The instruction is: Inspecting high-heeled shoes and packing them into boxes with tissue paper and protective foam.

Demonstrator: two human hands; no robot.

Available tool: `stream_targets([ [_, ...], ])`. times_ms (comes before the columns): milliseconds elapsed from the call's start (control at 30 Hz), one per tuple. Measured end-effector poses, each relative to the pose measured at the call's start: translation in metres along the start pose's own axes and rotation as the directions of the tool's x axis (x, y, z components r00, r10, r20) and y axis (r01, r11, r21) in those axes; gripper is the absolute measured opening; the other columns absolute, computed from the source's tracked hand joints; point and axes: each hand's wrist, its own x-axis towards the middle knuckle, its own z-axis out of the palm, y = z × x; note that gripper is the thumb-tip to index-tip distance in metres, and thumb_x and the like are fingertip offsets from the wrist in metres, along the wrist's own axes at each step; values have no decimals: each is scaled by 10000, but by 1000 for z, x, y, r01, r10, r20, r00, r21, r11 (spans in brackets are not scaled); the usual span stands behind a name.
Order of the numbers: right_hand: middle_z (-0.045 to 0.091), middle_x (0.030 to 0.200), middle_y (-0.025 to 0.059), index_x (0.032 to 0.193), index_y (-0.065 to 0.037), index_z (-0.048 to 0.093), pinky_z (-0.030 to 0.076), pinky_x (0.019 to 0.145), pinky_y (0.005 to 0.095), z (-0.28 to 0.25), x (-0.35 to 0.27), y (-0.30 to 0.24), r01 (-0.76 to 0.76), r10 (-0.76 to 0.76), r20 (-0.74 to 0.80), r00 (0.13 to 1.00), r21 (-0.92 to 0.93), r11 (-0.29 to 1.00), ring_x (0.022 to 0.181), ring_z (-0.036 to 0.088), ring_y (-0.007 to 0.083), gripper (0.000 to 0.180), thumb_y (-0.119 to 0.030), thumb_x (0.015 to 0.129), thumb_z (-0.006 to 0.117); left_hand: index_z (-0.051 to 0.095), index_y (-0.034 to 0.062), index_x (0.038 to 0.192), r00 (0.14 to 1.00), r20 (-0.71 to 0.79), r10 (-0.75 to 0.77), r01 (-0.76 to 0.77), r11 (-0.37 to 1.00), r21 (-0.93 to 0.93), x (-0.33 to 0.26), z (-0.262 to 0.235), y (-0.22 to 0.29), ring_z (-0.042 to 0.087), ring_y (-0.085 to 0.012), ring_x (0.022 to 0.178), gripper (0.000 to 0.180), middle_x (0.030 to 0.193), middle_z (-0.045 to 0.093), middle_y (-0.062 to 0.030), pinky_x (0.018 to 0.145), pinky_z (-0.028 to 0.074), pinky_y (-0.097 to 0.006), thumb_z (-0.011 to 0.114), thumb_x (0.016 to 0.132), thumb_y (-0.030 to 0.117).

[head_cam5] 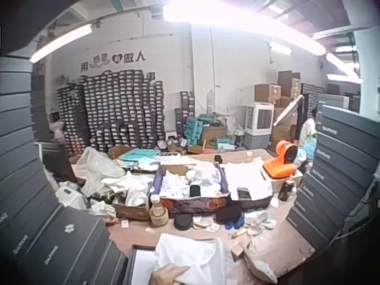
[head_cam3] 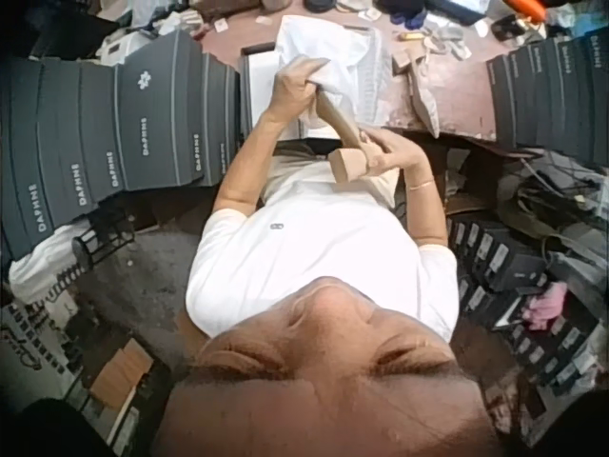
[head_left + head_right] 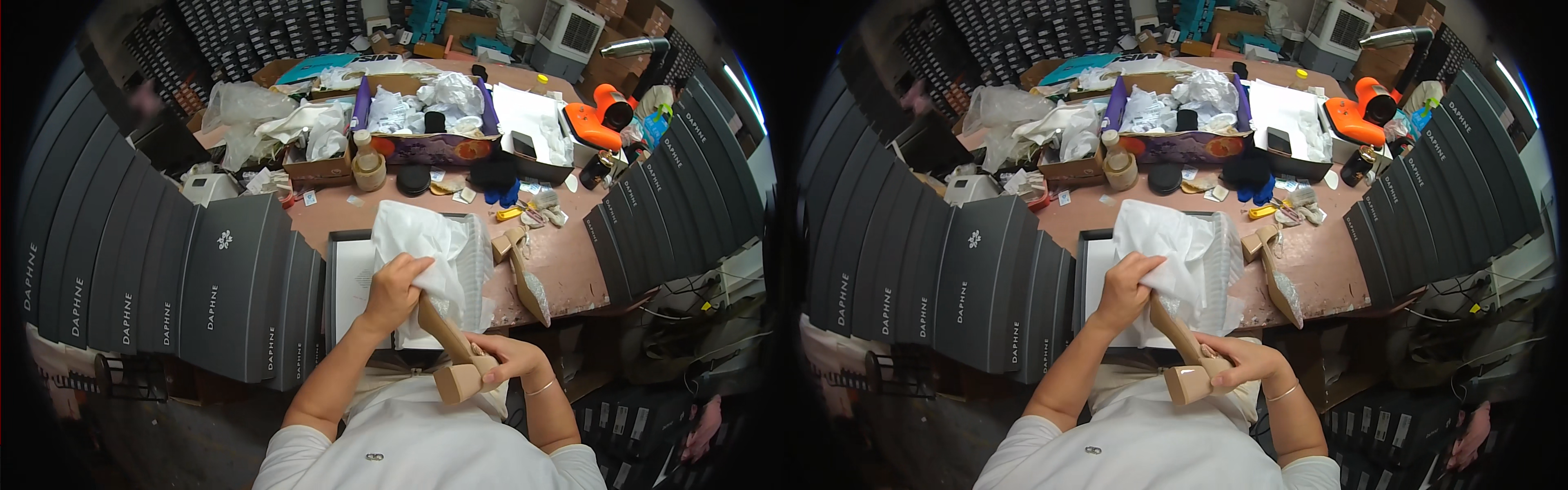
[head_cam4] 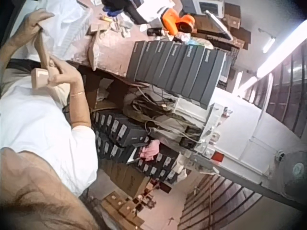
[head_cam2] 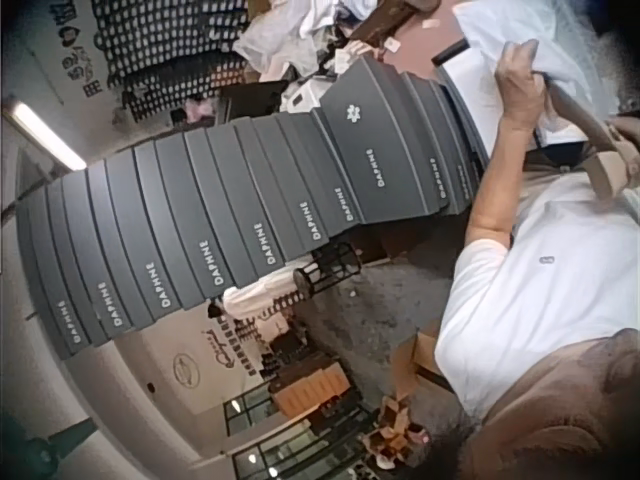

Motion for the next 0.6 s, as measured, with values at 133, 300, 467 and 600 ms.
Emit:
stream_targets([
  [133, 365, 1425, 171, 1461, 86, 171, 288, 1070, 284, -6, 24, 8, 43, -30, -203, 979, 61, 997, 1304, 352, 199, 978, -354, 775, 712, 673, 31, 1028, 991, -10, 134, -128, 963, 237, -36, -23, -4, 612, -309, 735, 355, 830, 613, -142, 663, 499, -354, 583, 696, -59],
  [300, 478, 1307, 153, 1417, 29, 288, 445, 958, 332, 6, 17, 40, 201, -69, -346, 936, 363, 910, 1169, 518, 231, 946, -354, 693, 761, 630, 65, 1137, 599, 258, -758, 711, 651, 263, -88, -27, -73, 637, -251, 915, 319, 1004, 643, -120, 774, 509, -333, 630, 820, 30],
  [467, 504, 1244, 138, 1443, -3, 229, 568, 813, 435, -2, 5, 70, 200, -63, -222, 973, 679, 706, 1057, 601, 252, 1011, -317, 654, 776, 518, 45, 1251, 770, -85, -632, 281, 455, -845, -66, 15, -31, 628, -203, 938, 359, 1057, 628, -78, 827, 506, -310, 554, 898, -11],
  [600, 517, 1257, 126, 1442, 7, 244, 489, 935, 348, -8, -3, 80, 234, -112, -215, 970, 709, 665, 1127, 564, 222, 1049, -304, 610, 801, 551, 51, 1209, 907, -377, -190, -30, 862, -506, -27, 20, -5, 626, -178, 864, 362, 999, 635, -83, 766, 508, -284, 570, 863, -56],
])
